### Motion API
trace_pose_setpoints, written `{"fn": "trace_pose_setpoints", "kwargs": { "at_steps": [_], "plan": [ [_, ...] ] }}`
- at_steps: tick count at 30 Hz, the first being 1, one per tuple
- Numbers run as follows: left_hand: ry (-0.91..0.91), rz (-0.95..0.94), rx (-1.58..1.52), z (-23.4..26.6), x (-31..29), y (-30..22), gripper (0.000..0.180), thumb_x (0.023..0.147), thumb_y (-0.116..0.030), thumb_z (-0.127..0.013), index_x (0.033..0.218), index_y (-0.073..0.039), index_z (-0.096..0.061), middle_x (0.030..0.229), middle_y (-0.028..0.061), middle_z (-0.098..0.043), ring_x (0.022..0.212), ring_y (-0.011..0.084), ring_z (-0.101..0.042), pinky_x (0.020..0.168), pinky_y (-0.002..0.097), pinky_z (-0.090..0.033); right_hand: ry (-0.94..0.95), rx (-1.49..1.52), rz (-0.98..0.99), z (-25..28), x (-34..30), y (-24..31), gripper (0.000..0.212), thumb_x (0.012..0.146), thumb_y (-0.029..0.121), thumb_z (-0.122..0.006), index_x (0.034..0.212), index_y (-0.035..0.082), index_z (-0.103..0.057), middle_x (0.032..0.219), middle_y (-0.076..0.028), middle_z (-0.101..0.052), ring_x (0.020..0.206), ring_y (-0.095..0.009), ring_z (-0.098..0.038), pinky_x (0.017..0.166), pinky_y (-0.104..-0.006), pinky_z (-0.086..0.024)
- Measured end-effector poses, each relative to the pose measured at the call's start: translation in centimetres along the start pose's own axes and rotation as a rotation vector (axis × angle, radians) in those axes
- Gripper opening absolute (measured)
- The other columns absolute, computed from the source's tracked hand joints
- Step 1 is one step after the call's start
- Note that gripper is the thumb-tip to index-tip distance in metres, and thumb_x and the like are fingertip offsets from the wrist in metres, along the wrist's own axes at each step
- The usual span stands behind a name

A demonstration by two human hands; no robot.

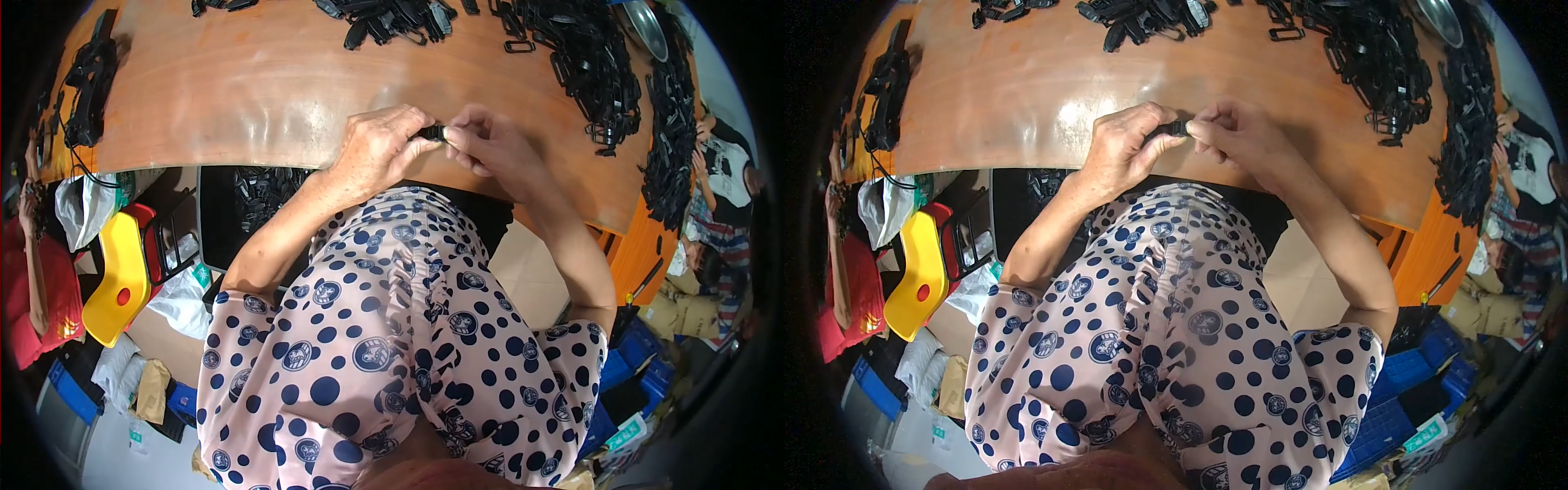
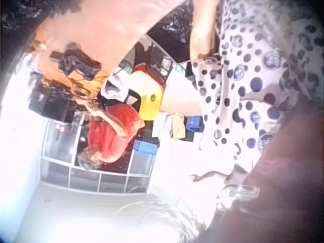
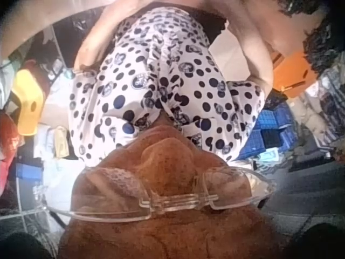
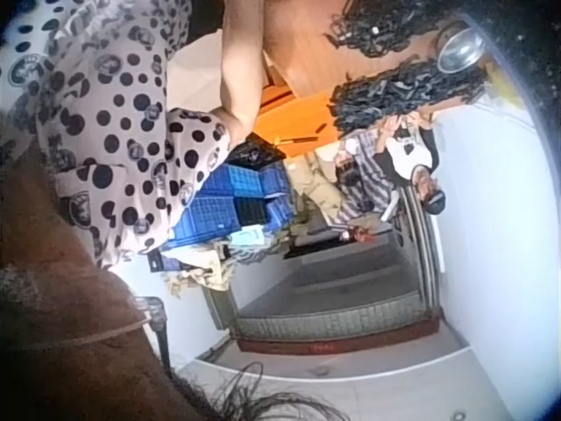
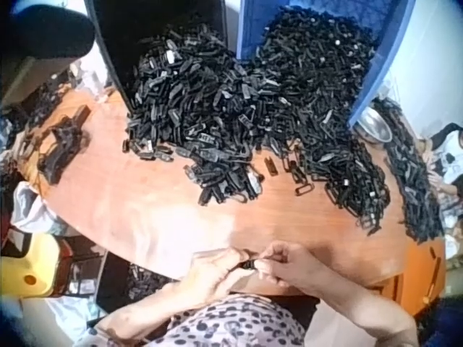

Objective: The person assembles plastic buckle components by fitting the individual pieces together by hand and placing the assembled buckles on the table.

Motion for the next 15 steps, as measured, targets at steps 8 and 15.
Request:
{"fn": "trace_pose_setpoints", "kwargs": {
  "at_steps": [8,15],
  "plan": [
    [0.009,0.535,-0.713,-1.5,-2.2,1.4,0.017,0.079,-0.008,-0.071,0.093,-0.003,-0.063,0.081,-0.0003,-0.061,0.076,0.0075,-0.059,0.069,0.0214,-0.050,0.327,0.429,-0.169,-1.8,0.1,-1.4,0.026,0.093,0.028,-0.055,0.094,0.002,-0.053,0.075,-0.004,-0.060,0.056,-0.008,-0.055,0.041,-0.0159,-0.038],
    [0.046,0.418,-1.071,-0.5,-3.9,1.2,0.021,0.079,0.003,-0.066,0.099,0.002,-0.062,0.123,0.0144,-0.050,0.084,0.0157,-0.062,0.069,0.0266,-0.056,0.445,-0.008,-0.071,-4.4,-0.5,-0.9,0.041,0.095,0.038,-0.048,0.114,0.002,-0.045,0.093,-0.009,-0.054,0.066,-0.011,-0.059,0.046,-0.0182,-0.045]
  ]
}}
Point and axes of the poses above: each hand's wrist, its own x-axis towards the middle knuckle, its own z-axis out of the back of the hand, y = z × x, the point moved 5 cm from there along x, towards the middle knuckle
